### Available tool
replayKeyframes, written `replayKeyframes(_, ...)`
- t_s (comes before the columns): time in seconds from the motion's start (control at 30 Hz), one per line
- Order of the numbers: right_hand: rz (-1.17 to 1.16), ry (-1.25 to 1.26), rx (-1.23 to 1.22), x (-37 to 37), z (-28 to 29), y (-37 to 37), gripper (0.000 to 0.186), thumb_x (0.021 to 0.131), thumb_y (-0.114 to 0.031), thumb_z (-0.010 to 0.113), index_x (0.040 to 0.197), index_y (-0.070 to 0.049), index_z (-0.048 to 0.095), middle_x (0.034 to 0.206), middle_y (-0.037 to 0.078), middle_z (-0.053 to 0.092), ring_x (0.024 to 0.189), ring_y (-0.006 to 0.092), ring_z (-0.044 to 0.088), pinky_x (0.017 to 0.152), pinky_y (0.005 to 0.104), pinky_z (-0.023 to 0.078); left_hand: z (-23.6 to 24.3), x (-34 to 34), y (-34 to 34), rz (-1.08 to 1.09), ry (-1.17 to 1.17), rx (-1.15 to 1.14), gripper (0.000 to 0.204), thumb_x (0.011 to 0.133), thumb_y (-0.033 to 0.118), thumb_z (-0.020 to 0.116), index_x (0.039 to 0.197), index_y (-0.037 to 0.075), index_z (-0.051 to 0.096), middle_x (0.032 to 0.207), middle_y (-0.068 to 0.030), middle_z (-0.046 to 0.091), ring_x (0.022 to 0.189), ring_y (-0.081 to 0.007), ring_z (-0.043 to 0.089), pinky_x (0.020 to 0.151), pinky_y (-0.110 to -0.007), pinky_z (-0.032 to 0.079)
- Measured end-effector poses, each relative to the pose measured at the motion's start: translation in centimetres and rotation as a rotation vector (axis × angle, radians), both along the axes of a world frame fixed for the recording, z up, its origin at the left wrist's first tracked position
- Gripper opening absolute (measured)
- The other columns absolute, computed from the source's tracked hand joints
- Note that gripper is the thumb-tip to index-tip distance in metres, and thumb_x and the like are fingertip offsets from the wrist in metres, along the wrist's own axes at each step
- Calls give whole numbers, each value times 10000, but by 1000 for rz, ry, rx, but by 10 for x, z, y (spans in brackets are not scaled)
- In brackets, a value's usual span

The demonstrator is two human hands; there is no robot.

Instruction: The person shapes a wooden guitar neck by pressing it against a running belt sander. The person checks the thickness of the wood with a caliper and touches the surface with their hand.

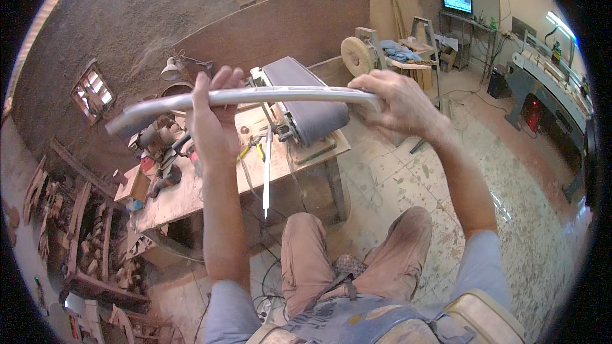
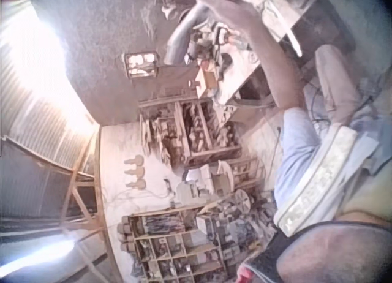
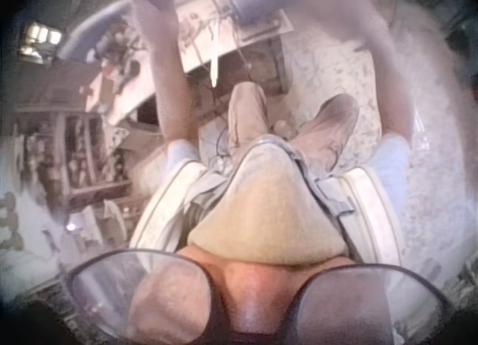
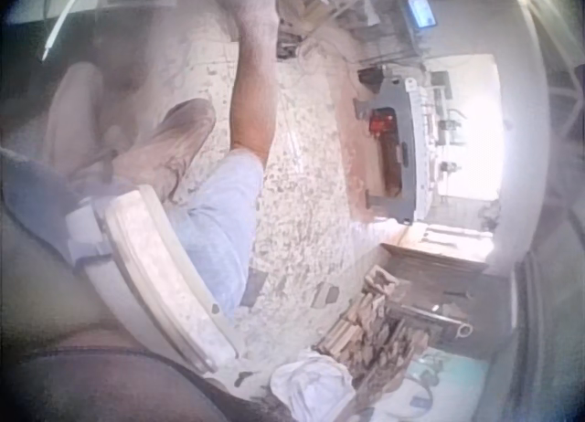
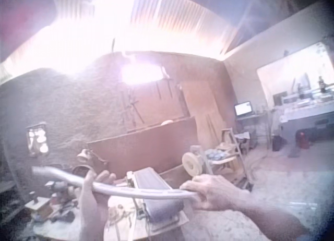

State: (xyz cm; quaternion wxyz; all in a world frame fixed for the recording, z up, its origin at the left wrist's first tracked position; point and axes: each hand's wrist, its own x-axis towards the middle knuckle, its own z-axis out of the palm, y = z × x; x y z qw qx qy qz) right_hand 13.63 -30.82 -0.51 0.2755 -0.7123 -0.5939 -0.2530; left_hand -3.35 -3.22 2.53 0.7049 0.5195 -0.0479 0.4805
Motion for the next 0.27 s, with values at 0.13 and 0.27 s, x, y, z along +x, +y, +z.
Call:
replayKeyframes(0.13, -92, -69, -228, 26, 16, 12, 429, 746, -125, 800, 1152, -87, 666, 1071, 134, 698, 1059, 332, 662, 920, 451, 531, -57, 8, 21, -50, -129, -230, 306, 1065, 286, 538, 1162, -5, 534, 1166, -237, 690, 1196, -387, 642, 1062, -462, 544)
replayKeyframes(0.27, -164, -25, -409, 50, 3, 27, 513, 739, -85, 802, 1229, -99, 652, 1168, 114, 693, 1172, 291, 621, 1053, 426, 471, -95, 25, 34, -88, -162, -251, 363, 1038, 253, 600, 1278, 15, 469, 1261, -238, 657, 1246, -409, 607, 1065, -467, 541)
